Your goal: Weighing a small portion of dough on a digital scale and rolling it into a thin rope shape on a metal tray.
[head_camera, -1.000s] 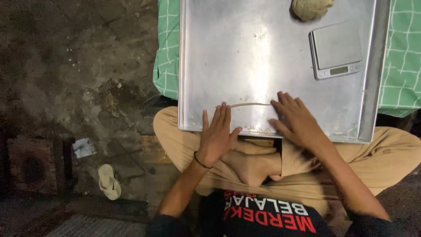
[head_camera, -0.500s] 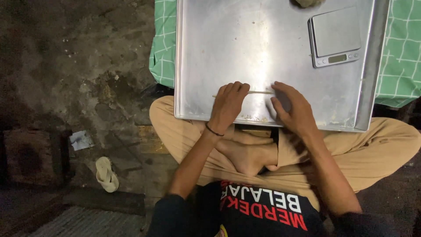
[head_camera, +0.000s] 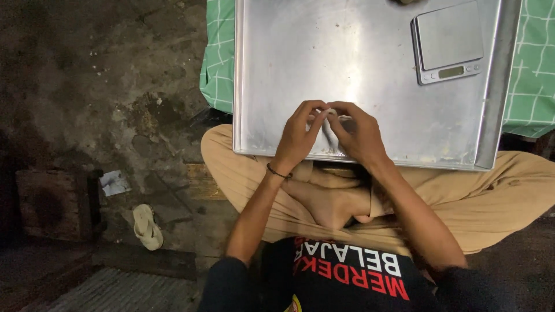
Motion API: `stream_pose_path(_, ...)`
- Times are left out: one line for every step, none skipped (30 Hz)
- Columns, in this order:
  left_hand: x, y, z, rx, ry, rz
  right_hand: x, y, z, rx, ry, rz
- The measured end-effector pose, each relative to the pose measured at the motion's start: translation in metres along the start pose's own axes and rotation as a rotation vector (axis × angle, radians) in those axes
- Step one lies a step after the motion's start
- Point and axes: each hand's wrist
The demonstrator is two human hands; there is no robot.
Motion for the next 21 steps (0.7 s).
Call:
stream_pose_path(-0.002,0.002,0.007,-0.001,-0.103,0.03,0.0,-0.001,-0.001,-0.054,0.083,0.079)
stream_pose_path(-0.003,0.003,0.014,-0.002,-0.206,0.061,0.0,-0.001,-0.002,-0.109,0.165,0.158)
stream_pose_path(-0.004,0.004,0.015,-0.002,-0.206,0.062,-0.003,-0.003,-0.008,-0.11,0.165,0.158)
stream_pose_path(-0.004,0.006,0.016,0.035,-0.277,0.093,-0.006,-0.005,-0.014,-0.148,0.222,0.191)
stream_pose_path(-0.004,0.008,0.018,0.073,-0.348,0.123,-0.01,-0.007,-0.019,-0.187,0.279,0.225)
stream_pose_path(-0.006,0.008,0.024,0.073,-0.348,0.122,-0.011,-0.007,-0.019,-0.186,0.279,0.225)
stream_pose_path(-0.008,0.008,0.031,0.117,-0.341,0.121,-0.013,-0.007,-0.018,-0.259,0.331,0.25)
stream_pose_path(-0.01,0.008,0.038,0.16,-0.332,0.121,-0.015,-0.007,-0.017,-0.333,0.384,0.274)
stream_pose_path(-0.01,0.008,0.04,0.159,-0.332,0.119,-0.016,-0.007,-0.019,-0.331,0.385,0.275)
stream_pose_path(-0.01,0.009,0.043,0.194,-0.338,0.107,-0.018,-0.008,-0.02,-0.348,0.415,0.29)
stream_pose_path(-0.009,0.009,0.045,0.228,-0.345,0.094,-0.02,-0.009,-0.022,-0.365,0.446,0.305)
stream_pose_path(-0.009,0.009,0.048,0.228,-0.344,0.093,-0.022,-0.01,-0.022,-0.365,0.447,0.306)
stream_pose_path(-0.009,0.008,0.051,0.242,-0.356,0.087,-0.023,-0.01,-0.023,-0.382,0.439,0.318)
stream_pose_path(-0.009,0.008,0.054,0.255,-0.368,0.082,-0.025,-0.011,-0.024,-0.398,0.432,0.33)
stream_pose_path(-0.009,0.008,0.057,0.255,-0.366,0.081,-0.025,-0.011,-0.023,-0.398,0.433,0.33)
stream_pose_path(-0.008,0.008,0.06,0.268,-0.375,0.107,-0.025,-0.011,-0.022,-0.417,0.417,0.351)
stream_pose_path(-0.007,0.008,0.063,0.282,-0.384,0.132,-0.025,-0.011,-0.021,-0.436,0.4,0.371)
stream_pose_path(-0.006,0.009,0.065,0.282,-0.384,0.131,-0.025,-0.012,-0.022,-0.435,0.401,0.372)
stream_pose_path(-0.006,0.009,0.068,0.285,-0.381,0.144,-0.025,-0.012,-0.024,-0.453,0.397,0.385)
stream_pose_path(-0.006,0.01,0.07,0.288,-0.378,0.157,-0.025,-0.013,-0.025,-0.472,0.394,0.397)
stream_pose_path(-0.005,0.009,0.071,0.287,-0.377,0.156,-0.028,-0.013,-0.031,-0.471,0.395,0.399)
Point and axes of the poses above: each hand's wrist, its own y-axis towards the middle knuckle, its own x-axis out of the palm, z = x × y, and after that the axes turned 3 degrees about -z, right-handed
